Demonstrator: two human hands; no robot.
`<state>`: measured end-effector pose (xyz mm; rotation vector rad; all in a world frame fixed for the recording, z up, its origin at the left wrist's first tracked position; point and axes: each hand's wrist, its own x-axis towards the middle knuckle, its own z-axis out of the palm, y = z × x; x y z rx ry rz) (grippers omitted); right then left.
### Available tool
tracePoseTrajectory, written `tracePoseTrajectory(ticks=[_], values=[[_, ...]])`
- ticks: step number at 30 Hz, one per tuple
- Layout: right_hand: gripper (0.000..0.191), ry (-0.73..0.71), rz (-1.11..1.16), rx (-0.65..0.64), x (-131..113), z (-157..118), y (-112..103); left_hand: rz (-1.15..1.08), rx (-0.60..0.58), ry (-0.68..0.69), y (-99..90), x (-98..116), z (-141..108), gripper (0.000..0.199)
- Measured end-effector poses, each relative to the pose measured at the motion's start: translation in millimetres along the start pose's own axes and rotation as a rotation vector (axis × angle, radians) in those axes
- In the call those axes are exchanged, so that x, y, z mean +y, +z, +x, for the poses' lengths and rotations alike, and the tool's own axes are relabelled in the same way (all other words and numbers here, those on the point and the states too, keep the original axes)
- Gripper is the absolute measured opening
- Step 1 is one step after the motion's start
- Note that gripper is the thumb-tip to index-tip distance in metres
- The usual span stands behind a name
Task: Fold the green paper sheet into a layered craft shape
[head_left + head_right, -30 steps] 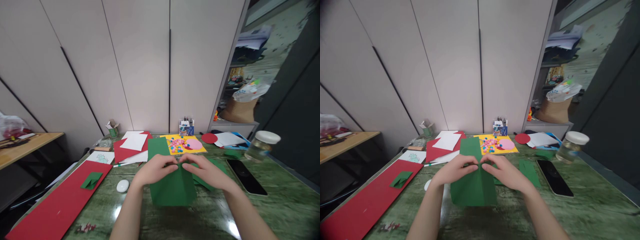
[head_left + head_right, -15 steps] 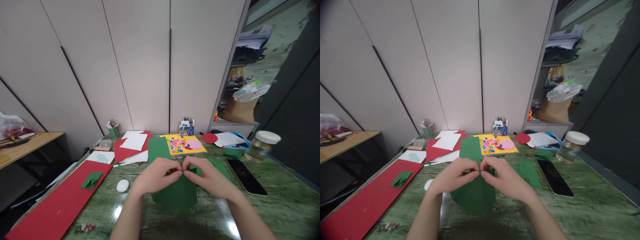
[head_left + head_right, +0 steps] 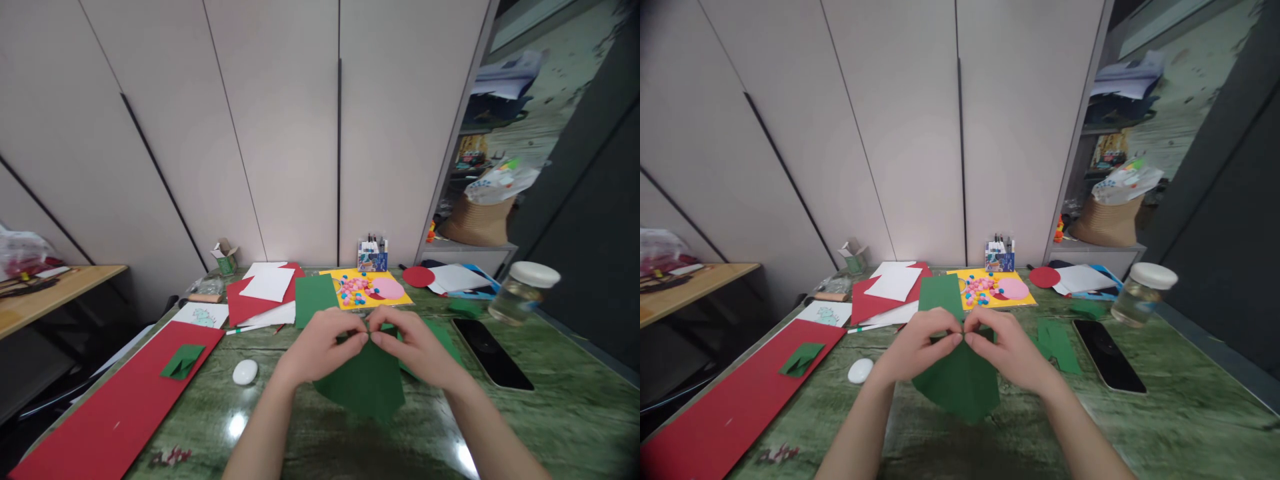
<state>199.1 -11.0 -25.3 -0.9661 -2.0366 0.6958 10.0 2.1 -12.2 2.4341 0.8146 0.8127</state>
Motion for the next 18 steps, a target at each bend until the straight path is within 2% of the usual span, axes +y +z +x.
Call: tracePoseTrajectory(ticks=[13,18], values=[[0.012,0.013,0.054,0.033,3.8,2.0,1.9,-0.033,0.018,-0.051,1.9,-1.8,1.1,0.017],[0.022,0.081,0.051,0.048,7.7,4.3,-2.6,-0.083,-0.005,-0.120,-1.3,-2.8,1.0,0.016]])
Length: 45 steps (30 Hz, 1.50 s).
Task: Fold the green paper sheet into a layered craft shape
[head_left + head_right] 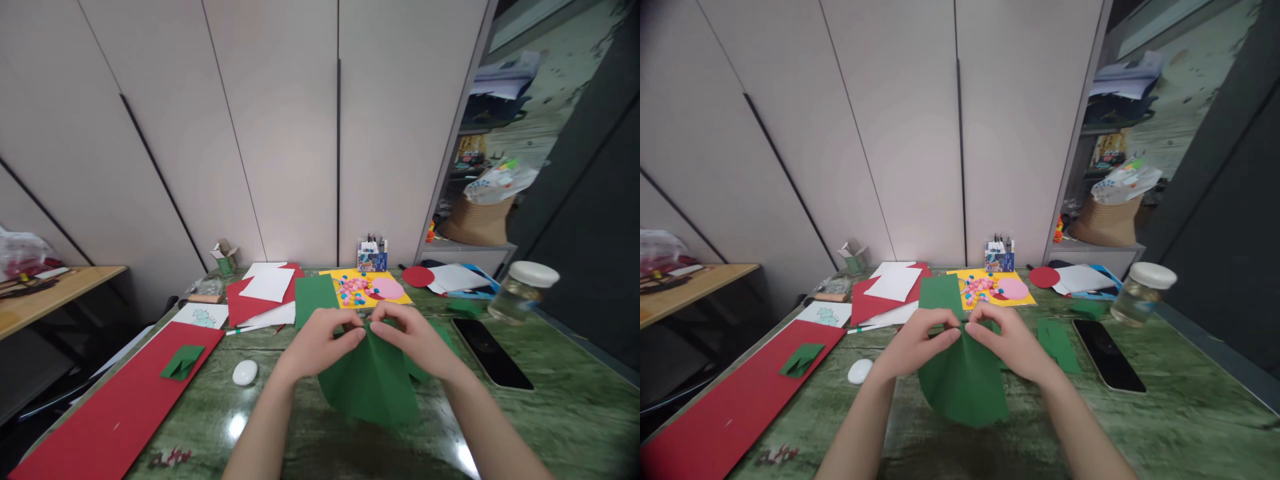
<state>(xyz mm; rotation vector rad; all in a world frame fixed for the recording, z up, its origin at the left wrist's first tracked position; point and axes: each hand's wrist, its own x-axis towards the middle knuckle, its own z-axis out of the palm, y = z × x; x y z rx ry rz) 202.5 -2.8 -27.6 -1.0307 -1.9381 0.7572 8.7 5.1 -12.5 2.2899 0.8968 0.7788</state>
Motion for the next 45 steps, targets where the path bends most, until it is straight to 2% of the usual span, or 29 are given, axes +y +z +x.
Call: tracePoseTrajectory(ticks=[3,8,14,19,22,26,28,30,33,35,39,42,43,45], values=[[0.023,0.019,-0.008,0.068,2.4,2.3,-3.0,-0.023,0.018,-0.044,-2.1,-4.0,0.6,0.015],[0.025,0.072,-0.025,0.215,4.3,2.9,-2.5,0.000,0.107,-0.114,-4.5,-9.0,2.2,0.025],[0.024,0.055,-0.128,0.320,6.8,1.3,2.3,0.033,0.154,-0.130,-2.7,-7.3,4.0,0.028],[0.027,0.049,-0.121,0.379,6.3,1.3,3.1,-0.016,0.185,-0.113,-2.5,-8.2,4.3,0.027],[0.028,0.073,-0.033,0.349,8.0,2.6,0.9,-0.046,0.197,-0.113,-3.0,-8.8,4.4,0.026],[0.025,0.170,0.152,0.157,12.9,5.4,-3.8,-0.051,0.224,-0.116,-2.9,-9.7,4.2,0.024],[0.025,0.206,0.231,0.114,15.4,6.6,-5.5,-0.043,0.235,-0.137,-4.0,-10.9,3.5,0.019],[0.026,0.212,0.286,0.169,18.3,7.3,-6.3,-0.055,0.249,-0.171,-6.4,-12.8,2.7,0.017],[0.028,0.205,0.312,0.316,24.2,7.5,-6.5,-0.142,0.317,-0.202,-10.3,-16.8,2.5,0.040],[0.027,0.196,0.332,0.396,28.3,7.6,-6.0,-0.244,0.378,-0.202,-10.3,-20.1,3.9,0.047],[0.027,0.173,0.383,0.519,33.0,8.9,-3.1,-0.374,0.498,-0.142,-1.7,-26.5,8.7,0.046],[0.027,0.156,0.354,0.602,32.4,10.6,-0.5,-0.133,0.653,-0.047,5.8,-26.4,9.5,0.022],[0.028,0.148,0.340,0.624,31.6,11.1,0.1,-0.030,0.655,-0.012,7.5,-25.1,8.8,0.017],[0.027,0.133,0.309,0.654,29.6,11.7,0.5,0.112,0.571,0.055,10.2,-21.2,6.9,0.025]])
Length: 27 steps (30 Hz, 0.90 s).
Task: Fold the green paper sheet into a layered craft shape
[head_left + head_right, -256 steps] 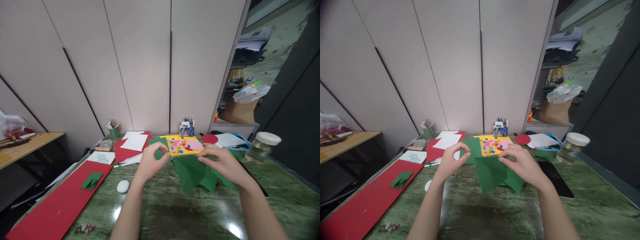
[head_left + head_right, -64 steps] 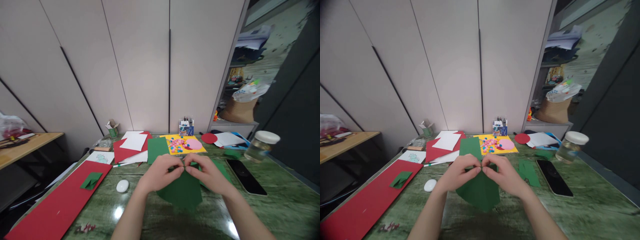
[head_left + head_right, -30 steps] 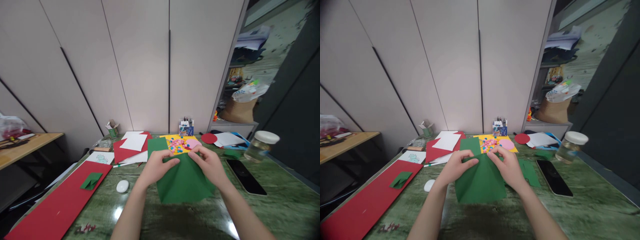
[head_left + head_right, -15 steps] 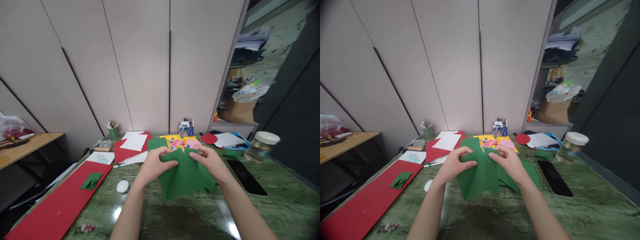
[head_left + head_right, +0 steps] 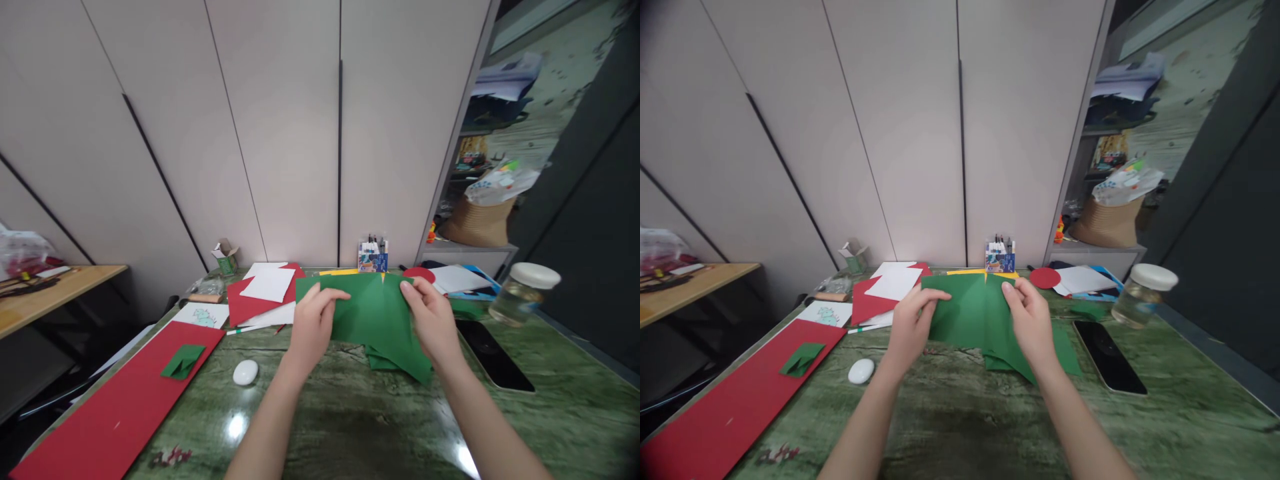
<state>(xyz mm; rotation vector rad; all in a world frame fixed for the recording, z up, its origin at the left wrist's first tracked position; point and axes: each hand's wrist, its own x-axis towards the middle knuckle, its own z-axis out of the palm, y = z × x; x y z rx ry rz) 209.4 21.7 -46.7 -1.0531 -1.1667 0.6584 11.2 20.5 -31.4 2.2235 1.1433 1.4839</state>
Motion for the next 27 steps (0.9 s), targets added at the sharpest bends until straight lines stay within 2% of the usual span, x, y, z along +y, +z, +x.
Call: tracePoseTrajectory(ticks=[2,5,9,18,27], values=[[0.027,-0.033,-0.035,0.032,-1.9,0.0,0.1,0.034,-0.090,0.054,0.5,4.8,-2.3,0.026],[0.026,-0.055,-0.073,0.064,-2.8,1.0,-2.2,0.049,-0.140,0.064,2.0,10.6,-4.3,0.030],[0.025,-0.054,-0.063,0.114,0.6,3.9,-8.0,0.040,-0.154,0.051,2.1,12.9,-5.2,0.042],[0.024,-0.132,-0.157,0.197,-0.2,2.9,-10.3,0.040,-0.161,-0.020,2.1,8.9,-5.8,0.047],[0.025,-0.154,-0.185,0.221,-0.4,1.6,-10.0,0.031,-0.165,-0.050,3.4,11.3,-7.0,0.048]])
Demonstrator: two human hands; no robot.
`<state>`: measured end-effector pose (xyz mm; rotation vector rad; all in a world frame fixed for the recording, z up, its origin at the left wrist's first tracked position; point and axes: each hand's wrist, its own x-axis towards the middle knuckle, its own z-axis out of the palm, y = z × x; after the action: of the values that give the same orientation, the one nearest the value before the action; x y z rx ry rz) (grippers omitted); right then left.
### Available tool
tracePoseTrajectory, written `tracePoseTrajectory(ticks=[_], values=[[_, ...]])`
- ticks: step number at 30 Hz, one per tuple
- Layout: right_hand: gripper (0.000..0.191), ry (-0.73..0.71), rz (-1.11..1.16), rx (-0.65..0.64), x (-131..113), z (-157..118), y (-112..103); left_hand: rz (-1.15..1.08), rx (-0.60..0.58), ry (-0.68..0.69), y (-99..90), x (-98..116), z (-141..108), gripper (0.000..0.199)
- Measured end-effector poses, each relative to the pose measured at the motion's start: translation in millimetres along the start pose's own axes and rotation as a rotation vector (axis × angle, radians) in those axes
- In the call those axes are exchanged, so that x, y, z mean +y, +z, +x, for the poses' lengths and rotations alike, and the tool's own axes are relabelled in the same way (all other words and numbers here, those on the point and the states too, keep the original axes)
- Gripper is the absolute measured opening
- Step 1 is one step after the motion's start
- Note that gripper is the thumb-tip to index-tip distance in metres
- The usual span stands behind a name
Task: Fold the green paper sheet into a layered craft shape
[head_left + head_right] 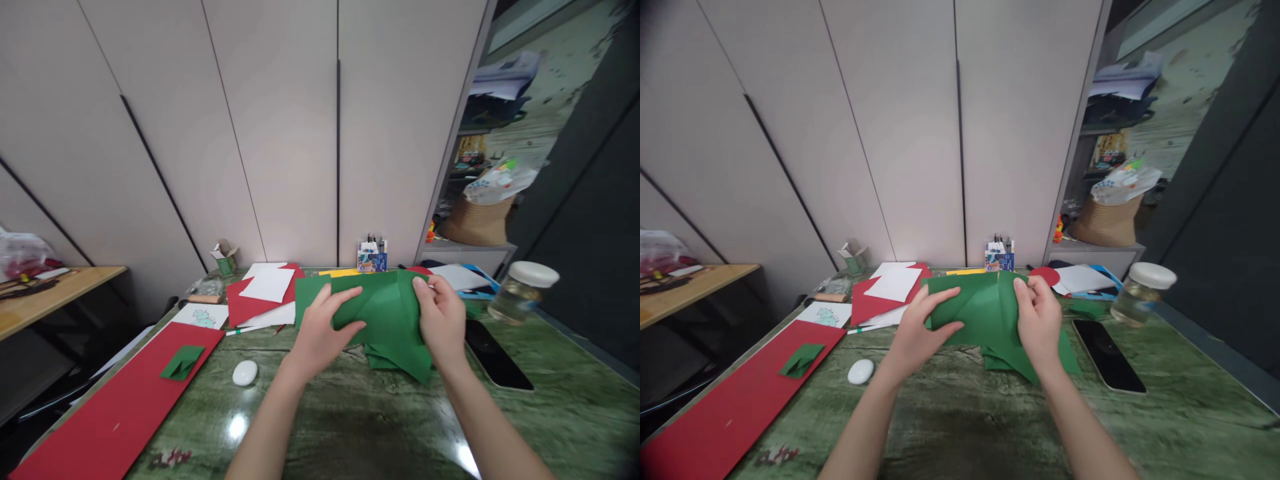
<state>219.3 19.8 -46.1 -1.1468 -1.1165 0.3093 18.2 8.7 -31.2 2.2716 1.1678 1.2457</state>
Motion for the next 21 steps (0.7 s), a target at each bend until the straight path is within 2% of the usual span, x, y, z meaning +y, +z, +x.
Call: tracePoseTrajectory(ticks=[15,18,21], values=[[0.028,0.072,0.101,0.024,8.8,3.5,3.7,-0.007,0.009,0.017,-2.1,0.2,1.6,0.048],[0.025,0.156,0.244,-0.061,9.2,6.7,4.6,-0.008,0.010,0.010,-5.5,-0.5,2.8,0.048],[0.023,0.290,0.454,-0.264,5.3,8.8,4.7,-0.008,0.029,-0.013,-9.1,-1.4,4.4,0.049]])
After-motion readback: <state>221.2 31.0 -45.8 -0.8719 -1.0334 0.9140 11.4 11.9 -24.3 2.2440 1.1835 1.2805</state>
